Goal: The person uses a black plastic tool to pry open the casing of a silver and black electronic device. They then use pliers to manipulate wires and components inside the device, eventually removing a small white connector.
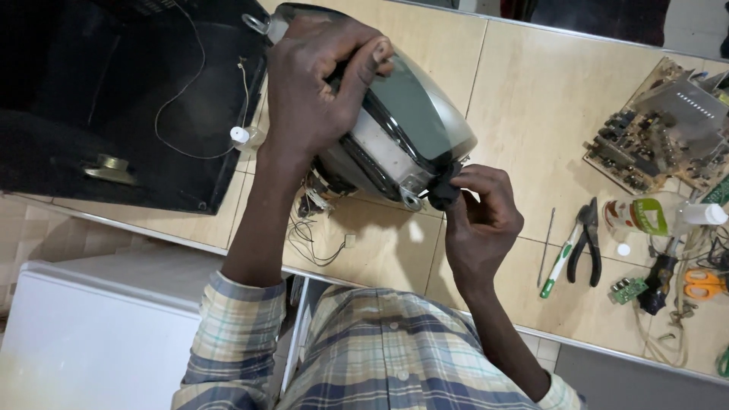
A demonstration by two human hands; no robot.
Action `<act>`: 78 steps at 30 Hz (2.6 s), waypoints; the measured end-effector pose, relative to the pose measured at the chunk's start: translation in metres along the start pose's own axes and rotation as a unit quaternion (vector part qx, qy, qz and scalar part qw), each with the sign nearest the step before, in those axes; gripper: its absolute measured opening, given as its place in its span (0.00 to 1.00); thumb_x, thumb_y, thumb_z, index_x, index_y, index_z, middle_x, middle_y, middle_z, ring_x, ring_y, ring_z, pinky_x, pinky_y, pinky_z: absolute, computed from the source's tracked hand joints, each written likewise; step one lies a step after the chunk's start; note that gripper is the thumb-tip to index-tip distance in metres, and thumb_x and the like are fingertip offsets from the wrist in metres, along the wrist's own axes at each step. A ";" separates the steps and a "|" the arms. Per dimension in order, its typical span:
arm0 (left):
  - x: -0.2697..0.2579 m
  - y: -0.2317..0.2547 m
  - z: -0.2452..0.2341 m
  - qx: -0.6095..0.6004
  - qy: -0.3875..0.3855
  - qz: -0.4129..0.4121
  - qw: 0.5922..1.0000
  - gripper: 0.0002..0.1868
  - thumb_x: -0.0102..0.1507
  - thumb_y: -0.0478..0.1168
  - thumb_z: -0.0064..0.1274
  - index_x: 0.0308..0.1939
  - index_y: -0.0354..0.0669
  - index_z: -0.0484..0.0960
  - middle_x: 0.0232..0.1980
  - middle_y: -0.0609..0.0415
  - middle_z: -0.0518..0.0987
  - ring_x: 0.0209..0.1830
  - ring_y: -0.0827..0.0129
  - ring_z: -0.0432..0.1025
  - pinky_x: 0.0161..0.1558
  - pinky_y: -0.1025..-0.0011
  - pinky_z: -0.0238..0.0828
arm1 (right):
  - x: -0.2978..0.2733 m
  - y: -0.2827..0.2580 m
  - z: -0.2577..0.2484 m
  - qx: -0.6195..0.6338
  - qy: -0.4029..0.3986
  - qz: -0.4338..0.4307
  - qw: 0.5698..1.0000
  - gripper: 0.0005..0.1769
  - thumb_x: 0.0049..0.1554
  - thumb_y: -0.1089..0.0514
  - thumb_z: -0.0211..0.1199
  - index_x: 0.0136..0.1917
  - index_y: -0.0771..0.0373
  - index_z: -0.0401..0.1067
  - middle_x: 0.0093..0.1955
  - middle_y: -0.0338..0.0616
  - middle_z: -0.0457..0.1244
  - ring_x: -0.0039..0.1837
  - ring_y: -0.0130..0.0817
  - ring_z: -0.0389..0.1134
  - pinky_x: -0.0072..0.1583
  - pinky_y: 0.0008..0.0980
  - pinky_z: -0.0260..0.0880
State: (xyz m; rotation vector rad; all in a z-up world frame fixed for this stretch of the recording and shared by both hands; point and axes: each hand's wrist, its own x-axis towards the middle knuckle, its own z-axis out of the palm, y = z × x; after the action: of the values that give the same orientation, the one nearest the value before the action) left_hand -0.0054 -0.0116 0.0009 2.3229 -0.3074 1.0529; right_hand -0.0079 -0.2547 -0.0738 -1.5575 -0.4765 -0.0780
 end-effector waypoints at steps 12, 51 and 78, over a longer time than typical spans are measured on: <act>0.006 0.009 -0.005 0.005 0.001 -0.005 1.000 0.12 0.75 0.38 0.47 0.42 0.36 0.84 0.38 0.52 0.85 0.39 0.57 0.78 0.50 0.60 0.67 | 0.001 0.010 -0.001 0.002 0.005 -0.003 1.000 0.04 0.64 0.63 0.63 0.51 0.66 0.71 0.53 0.49 0.62 0.58 0.38 0.67 0.55 0.30 0.73; 0.007 0.005 -0.003 -0.012 0.002 0.002 1.000 0.14 0.75 0.39 0.44 0.41 0.37 0.83 0.36 0.54 0.84 0.34 0.59 0.79 0.49 0.60 0.67 | 0.003 0.007 0.002 0.025 0.011 0.011 1.000 0.14 0.63 0.51 0.66 0.52 0.64 0.71 0.52 0.46 0.63 0.55 0.34 0.67 0.52 0.28 0.76; 0.007 0.006 -0.004 -0.007 0.001 -0.017 1.000 0.14 0.75 0.41 0.43 0.42 0.38 0.82 0.38 0.54 0.84 0.35 0.58 0.79 0.50 0.60 0.67 | 0.039 0.009 0.016 -0.060 -0.143 -0.135 0.979 0.38 0.74 0.33 0.30 0.76 0.65 0.59 0.80 0.57 0.55 0.87 0.54 0.48 0.87 0.54 0.49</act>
State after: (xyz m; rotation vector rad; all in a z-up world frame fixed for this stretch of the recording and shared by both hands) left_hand -0.0061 -0.0141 0.0107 2.3066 -0.2719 1.0327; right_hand 0.0267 -0.2287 -0.0699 -1.6211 -0.9251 -0.0916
